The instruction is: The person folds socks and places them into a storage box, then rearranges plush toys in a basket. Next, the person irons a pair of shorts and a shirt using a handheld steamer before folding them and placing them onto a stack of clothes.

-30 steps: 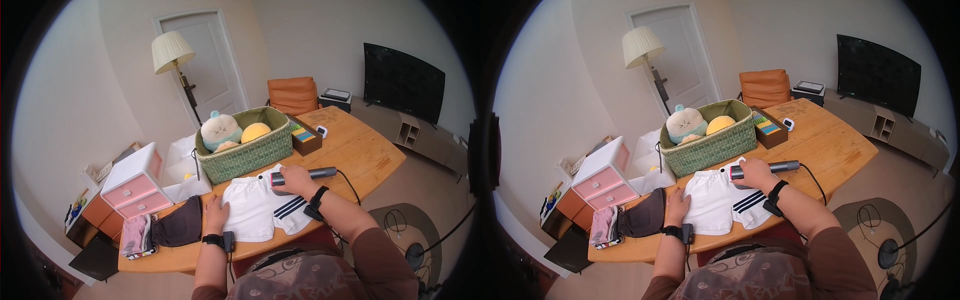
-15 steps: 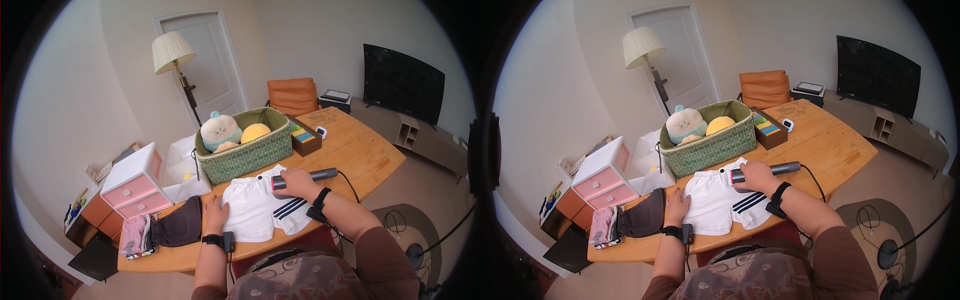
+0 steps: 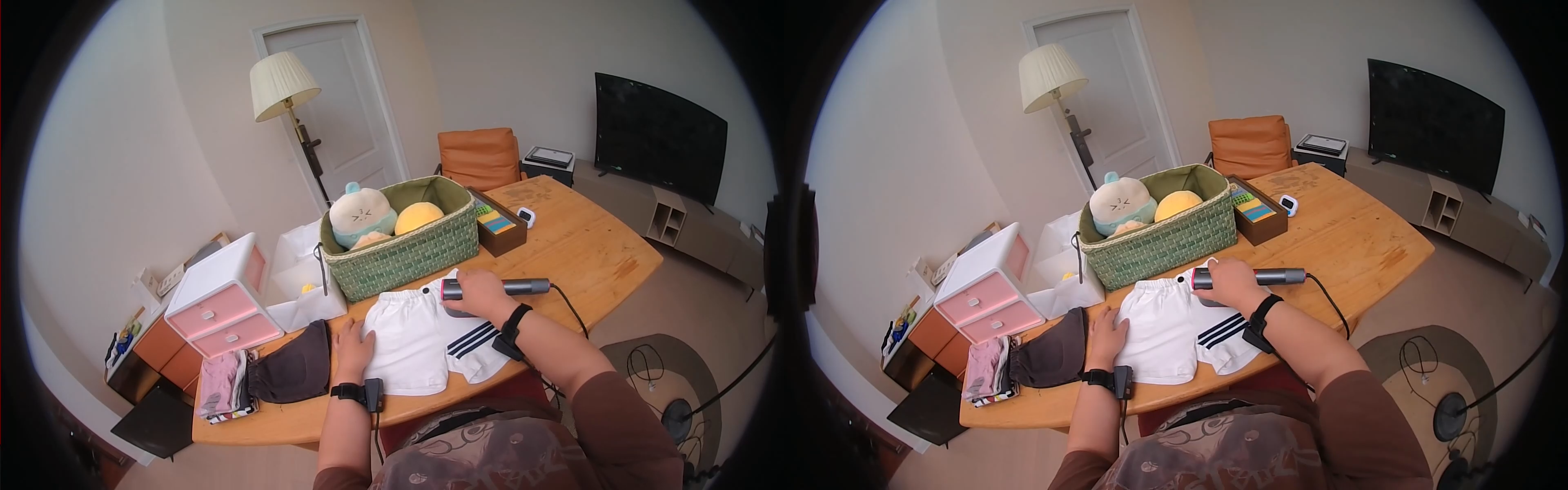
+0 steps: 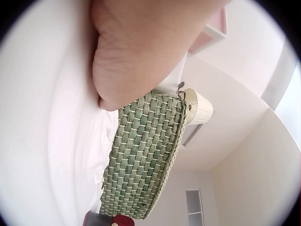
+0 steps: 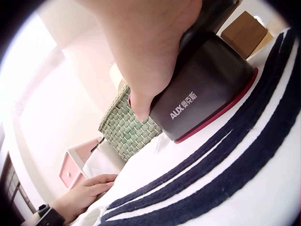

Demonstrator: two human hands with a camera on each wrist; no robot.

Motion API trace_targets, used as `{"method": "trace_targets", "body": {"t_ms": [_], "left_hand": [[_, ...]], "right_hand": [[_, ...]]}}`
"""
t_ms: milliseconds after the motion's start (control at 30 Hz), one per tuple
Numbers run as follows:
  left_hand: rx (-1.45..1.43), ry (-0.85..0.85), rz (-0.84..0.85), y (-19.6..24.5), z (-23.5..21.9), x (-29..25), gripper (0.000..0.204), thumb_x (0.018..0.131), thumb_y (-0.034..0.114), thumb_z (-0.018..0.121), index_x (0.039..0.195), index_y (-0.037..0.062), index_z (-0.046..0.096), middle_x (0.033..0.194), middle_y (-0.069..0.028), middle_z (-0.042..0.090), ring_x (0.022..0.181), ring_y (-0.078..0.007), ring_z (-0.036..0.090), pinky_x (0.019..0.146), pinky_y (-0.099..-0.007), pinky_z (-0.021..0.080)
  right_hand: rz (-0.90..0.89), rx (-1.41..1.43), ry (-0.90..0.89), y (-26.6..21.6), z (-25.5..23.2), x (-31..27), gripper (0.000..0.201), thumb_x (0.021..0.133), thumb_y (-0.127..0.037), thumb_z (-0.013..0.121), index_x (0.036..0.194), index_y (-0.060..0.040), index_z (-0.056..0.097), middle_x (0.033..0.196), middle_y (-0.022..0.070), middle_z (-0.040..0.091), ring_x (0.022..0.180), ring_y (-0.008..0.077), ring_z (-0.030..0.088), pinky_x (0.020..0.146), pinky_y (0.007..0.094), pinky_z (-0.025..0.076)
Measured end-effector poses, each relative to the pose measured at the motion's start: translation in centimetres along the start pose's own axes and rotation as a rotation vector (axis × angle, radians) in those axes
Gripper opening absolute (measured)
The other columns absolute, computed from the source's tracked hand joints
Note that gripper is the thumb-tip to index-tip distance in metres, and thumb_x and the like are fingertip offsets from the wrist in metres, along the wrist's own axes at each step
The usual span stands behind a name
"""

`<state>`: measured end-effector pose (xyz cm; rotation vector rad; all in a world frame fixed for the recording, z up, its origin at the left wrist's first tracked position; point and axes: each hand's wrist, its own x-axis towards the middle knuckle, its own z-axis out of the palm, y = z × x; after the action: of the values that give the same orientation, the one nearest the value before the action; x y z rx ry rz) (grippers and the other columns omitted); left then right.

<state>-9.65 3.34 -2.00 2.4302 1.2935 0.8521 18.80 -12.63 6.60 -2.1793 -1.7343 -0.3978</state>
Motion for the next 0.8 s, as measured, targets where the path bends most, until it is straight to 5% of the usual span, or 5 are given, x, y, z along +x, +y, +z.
{"method": "trace_targets", "body": {"t_ms": [433,800], "left_hand": [[0.013,0.0,0.002,0.0,0.1,0.1,0.049,0.087,0.033,0.064,0.127,0.0068,0.06,0.142,-0.0217,0.049,0.137,-0.0321,0.041,0.115,-0.0519,0.019],[0.017,0.0,0.006,0.1,0.0,0.1,0.049,0.087,0.033,0.064,0.127,0.0069,0.06,0.141,-0.0213,0.05,0.136,-0.0325,0.042,0.115,-0.0521,0.02]], "right_hand": [[-0.183,0.024,-0.035,0.1,-1.4,-2.7,0.065,0.075,-0.065,0.068,0.094,-0.0032,0.065,0.086,0.0162,0.068,0.085,0.0326,0.066,0.077,0.0404,0.054],[-0.061,0.023,-0.012,-0.7,-0.4,-0.8,0.065,0.075,-0.064,0.069,0.096,-0.0024,0.067,0.089,0.0147,0.067,0.087,0.0308,0.066,0.076,0.0402,0.054]]}}
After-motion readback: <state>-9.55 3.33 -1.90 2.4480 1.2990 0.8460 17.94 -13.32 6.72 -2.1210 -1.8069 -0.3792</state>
